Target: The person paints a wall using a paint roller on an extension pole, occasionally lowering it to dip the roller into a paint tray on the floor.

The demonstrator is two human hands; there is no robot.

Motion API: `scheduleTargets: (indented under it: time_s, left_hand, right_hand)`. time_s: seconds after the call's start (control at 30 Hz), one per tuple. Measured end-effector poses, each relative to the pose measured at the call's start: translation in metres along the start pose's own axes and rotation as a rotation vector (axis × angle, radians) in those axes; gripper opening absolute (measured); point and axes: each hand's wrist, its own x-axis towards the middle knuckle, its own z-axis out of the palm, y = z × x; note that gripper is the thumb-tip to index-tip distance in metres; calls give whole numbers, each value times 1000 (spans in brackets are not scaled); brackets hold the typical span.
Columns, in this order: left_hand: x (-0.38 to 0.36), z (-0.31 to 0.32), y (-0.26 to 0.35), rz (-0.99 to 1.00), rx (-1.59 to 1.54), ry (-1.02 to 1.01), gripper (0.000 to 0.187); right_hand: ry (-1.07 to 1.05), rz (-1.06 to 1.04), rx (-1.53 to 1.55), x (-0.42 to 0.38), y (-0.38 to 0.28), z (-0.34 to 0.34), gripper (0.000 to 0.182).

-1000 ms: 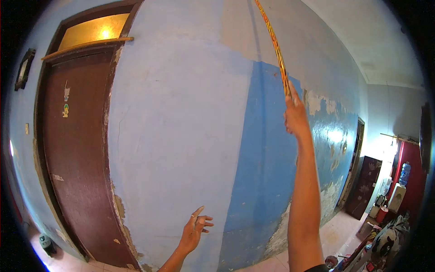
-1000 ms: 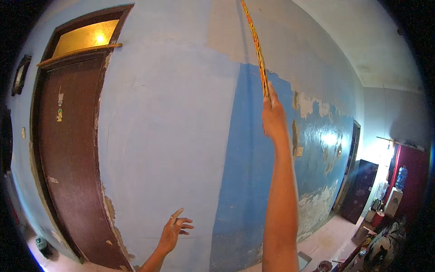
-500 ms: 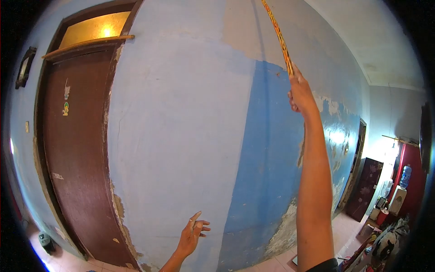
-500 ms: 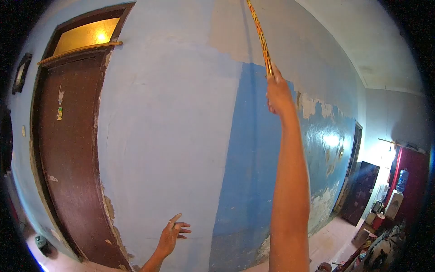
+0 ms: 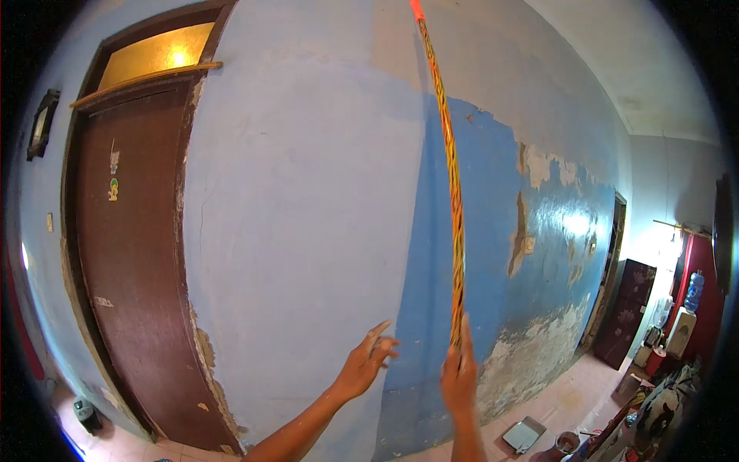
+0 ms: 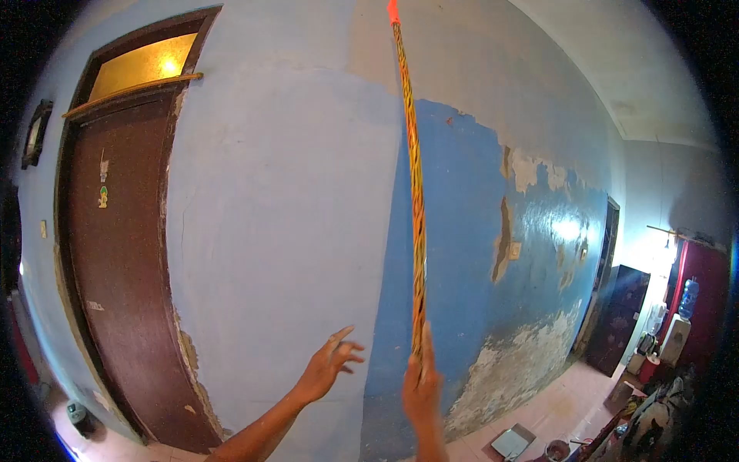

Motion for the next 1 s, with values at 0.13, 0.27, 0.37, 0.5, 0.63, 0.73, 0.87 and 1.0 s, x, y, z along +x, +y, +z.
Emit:
scheduleTargets:
  time_s: [0.13,0.27,0.37,0.5,0.63,0.73,0.87,1.0]
  left_hand:
    - [36,28,34,114,-14,-65,74]
    - [37,40,32,171,-34,-94,62]
    - [10,49,17,149,-46,-100,55]
    - [-11,53,6,141,-71,-132,53]
    - [-7,48,3,109,-51,-150,56]
    - [-10,47,7,150,-162,-151,60]
    - [-18,35,16,93,-121,-100,63]
    - [-24,24,18,44,-200,-30,66]
  right_hand:
    - [38,-56,-23,-94,58,32,53]
    - [27,8,-46,-189,116,45,50]
    - [47,-42,-62,-241,131,42,46]
    - [74,-82,-140,-264,125,32,44]
    - [-58,81,-123,-258,120,29,44]
    - [20,27,-101,-217,92,33,45]
    - [36,-70,-109,-127,34,30,50]
    - [2,-80,-87,-52,-32,24,51]
